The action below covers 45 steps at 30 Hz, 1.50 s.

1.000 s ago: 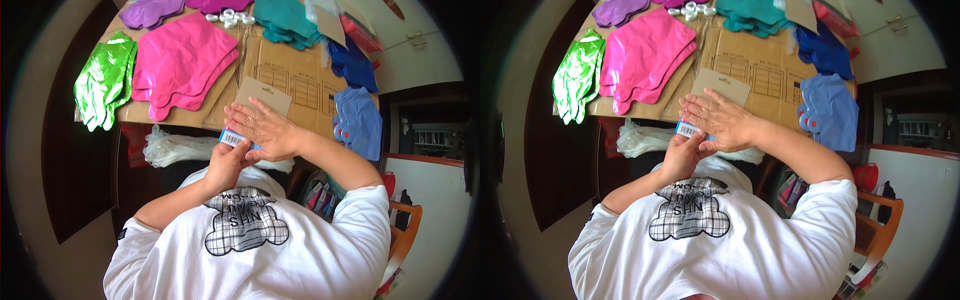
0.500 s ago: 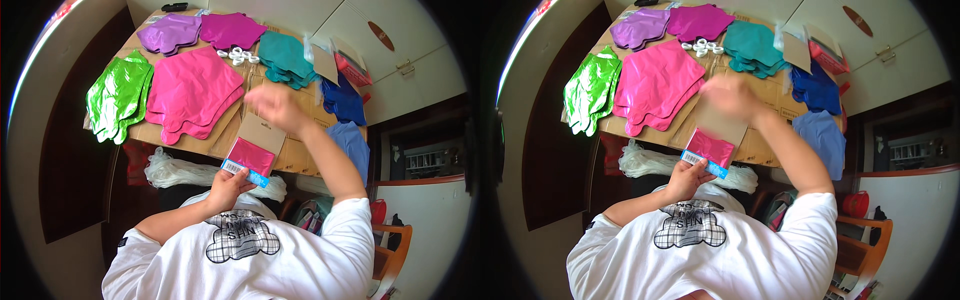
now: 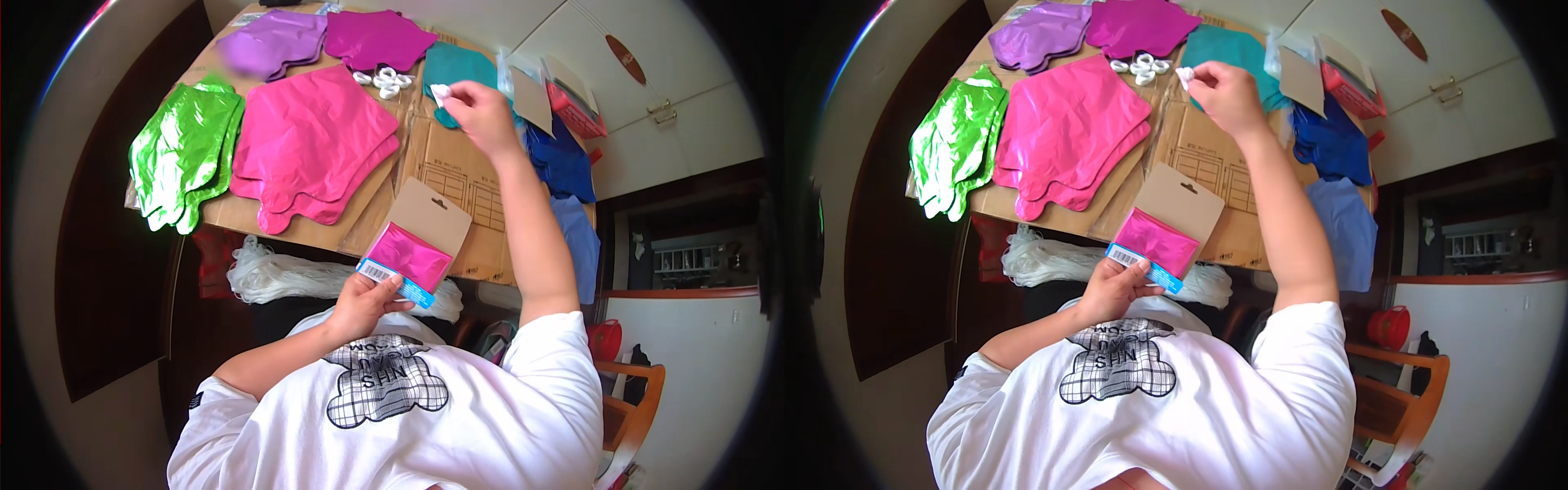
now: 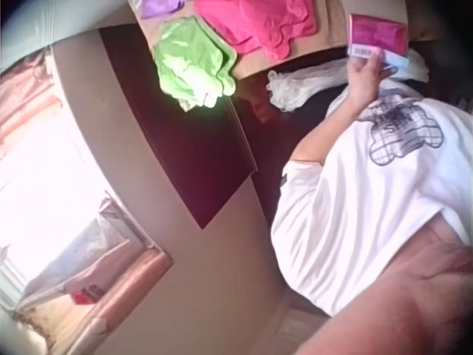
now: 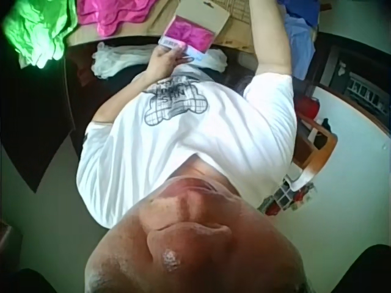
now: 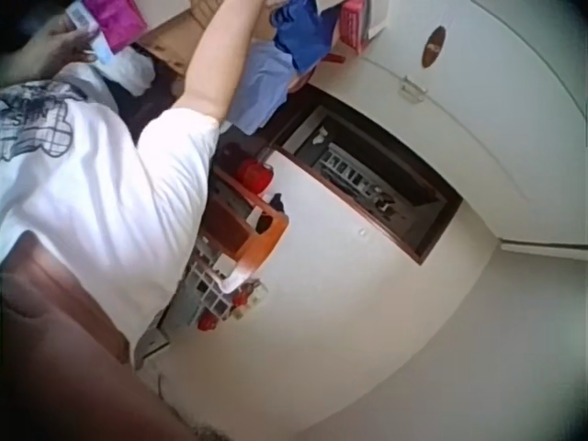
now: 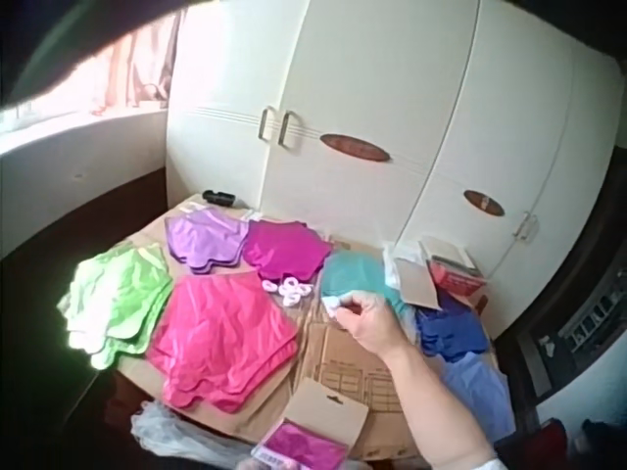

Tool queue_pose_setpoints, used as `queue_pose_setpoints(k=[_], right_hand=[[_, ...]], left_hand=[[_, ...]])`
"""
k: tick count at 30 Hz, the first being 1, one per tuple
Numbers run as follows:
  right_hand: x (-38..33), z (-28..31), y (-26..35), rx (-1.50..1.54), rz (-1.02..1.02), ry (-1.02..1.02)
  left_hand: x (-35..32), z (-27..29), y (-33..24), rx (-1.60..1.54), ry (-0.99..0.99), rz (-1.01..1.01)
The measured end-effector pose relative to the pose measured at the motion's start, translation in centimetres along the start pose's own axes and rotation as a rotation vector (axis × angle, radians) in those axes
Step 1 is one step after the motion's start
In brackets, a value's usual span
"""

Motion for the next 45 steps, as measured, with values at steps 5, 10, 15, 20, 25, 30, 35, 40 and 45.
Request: queue_pose_setpoints(k=[5,10,15,20,25,30,35,40,45], right_hand=[[-10.0,2.0,5.6,0.67,-0.36,0.227],[-15.9,-1.2,3.8,0.468,-0.662,0.401],[-16.2,-3.0,6.1,0.114,-0.515,0.623],[-16.5,-3.9,5.1,0.054,-0.359,0.727],[-16.4,-4.2,5.0,0.234,-0.573,0.756],[-15.7,-4.3,5.8,0.467,-0.856,0.621],[-15.5,-5.3,4.1,0.171,-0.673,0.795],[-16.3,-5.8,3.3,0.208,-0.724,0.683],[-16.2,-5.0,6.2,0.001,-0.544,0.59]], left_hand=[[-0.2,1.1,0.4,0.1,0.011,-0.045],[0.1,2.6,1.0,0.165,0.128,-0.097],[-0.6,2.9,1.2,0.22,0.128,-0.089],[-1.2,3.2,1.3,0.259,0.089,-0.071],[-1.8,1.8,0.5,0.28,0.026,-0.073],[-1.9,1.5,0.7,0.286,-0.019,-0.067],[-1.9,0.7,0.5,0.279,-0.084,-0.073],[-1.9,0.1,0.0,0.261,-0.123,-0.071],[-1.6,0.5,0.9,0.225,-0.142,-0.106]])
Point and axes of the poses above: each hand's wrist, its own x-axis towards the middle knuckle, its own z-axis out of the back of the hand, y = z × x, the point moved 1 cm from there along x, towards the middle knuckle, and after that the axes turned 9 degrees about x, right-handed, at the moved point
